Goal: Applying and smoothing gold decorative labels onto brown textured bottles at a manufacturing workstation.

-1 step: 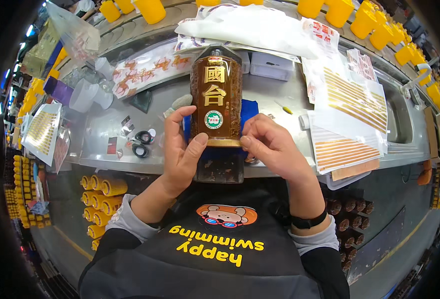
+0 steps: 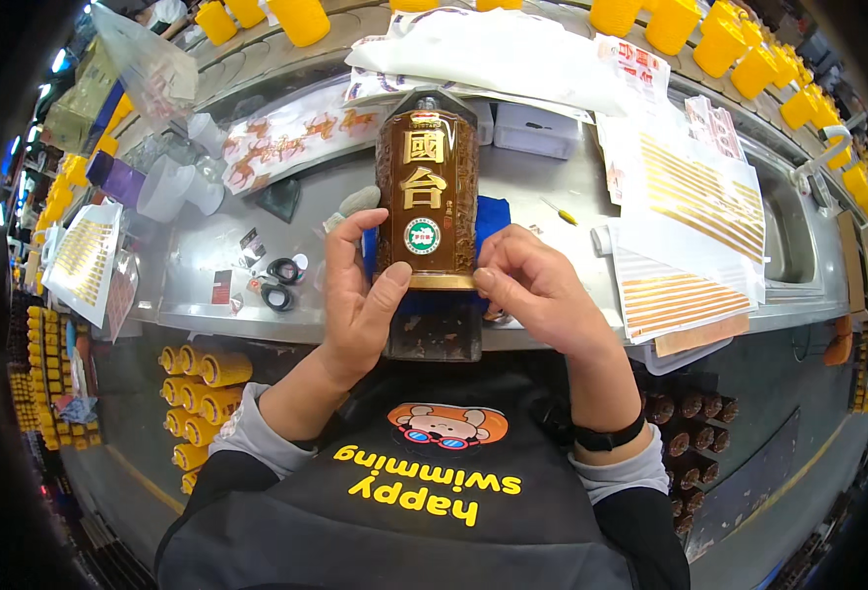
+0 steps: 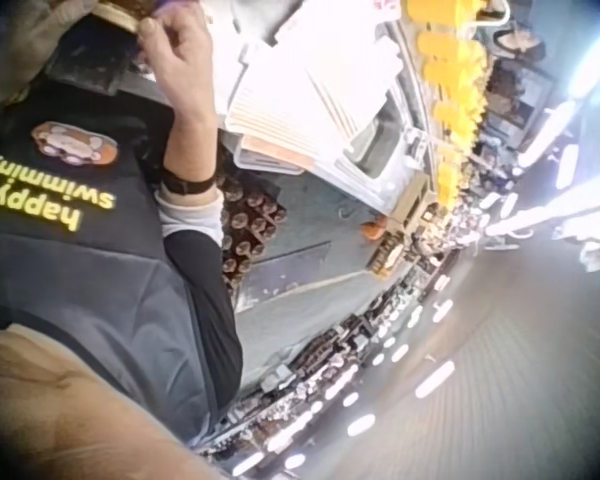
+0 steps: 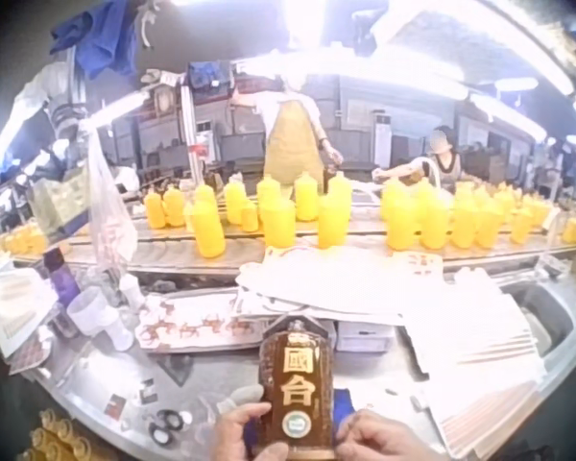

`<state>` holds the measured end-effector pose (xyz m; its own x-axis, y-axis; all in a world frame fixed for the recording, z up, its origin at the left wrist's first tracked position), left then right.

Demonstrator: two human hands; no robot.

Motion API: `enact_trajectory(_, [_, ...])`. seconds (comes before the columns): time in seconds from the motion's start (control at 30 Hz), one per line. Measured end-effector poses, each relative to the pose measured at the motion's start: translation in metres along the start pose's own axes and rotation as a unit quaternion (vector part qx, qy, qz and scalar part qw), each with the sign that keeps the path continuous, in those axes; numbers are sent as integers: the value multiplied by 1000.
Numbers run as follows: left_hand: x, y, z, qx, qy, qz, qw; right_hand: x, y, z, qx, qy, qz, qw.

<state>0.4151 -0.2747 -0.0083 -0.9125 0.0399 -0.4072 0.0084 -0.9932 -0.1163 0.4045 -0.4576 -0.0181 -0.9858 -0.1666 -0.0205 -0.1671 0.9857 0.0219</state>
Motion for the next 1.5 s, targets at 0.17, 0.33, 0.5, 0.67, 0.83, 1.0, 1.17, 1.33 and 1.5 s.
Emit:
enact_trajectory(0.17, [8,-14,37,-147,253,53,955,1,0,6,-15,15,-12,1000])
enact_trajectory(0.33, [25,-6,57,-211,443,-11,871,1,-5,12,-5,38,-27,999])
enact_trajectory(0.5, [21,10,67,-223,504,-81,830,2,-9,14,-1,55,-28,998])
enact_trajectory(0.67, [13,31,66,-244,479,-109,836,2,-8,17,-28,57,-16,998])
enact_trajectory(0.83, [-2,16,47,-191,363,-50,910,1,-9,13,-30,34,-10,999])
enact_trajectory(1.0, [11,-5,41,-200,347,-21,916,-2,-9,9,-4,27,-7,1000])
enact_trajectory(1.17, [26,-4,54,-244,435,-39,866,2,-16,6,-24,40,3,999])
enact_trajectory(1.33, [22,7,62,-271,506,-89,814,3,-24,11,-3,64,24,998])
enact_trajectory(1.5, [19,24,66,-287,530,-130,788,2,-24,14,2,73,27,997])
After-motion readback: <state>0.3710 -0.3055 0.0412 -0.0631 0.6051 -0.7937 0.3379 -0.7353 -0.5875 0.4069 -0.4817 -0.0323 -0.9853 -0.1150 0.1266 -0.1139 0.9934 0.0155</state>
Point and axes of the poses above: each hand's wrist, its own x-axis away from the middle knuckle, its own y-axis out of the palm, z = x × y, the point moved 8 cm from there along -x, towards the middle knuckle, and after that the axes turned 11 degrees about z, right-handed, at the moved point
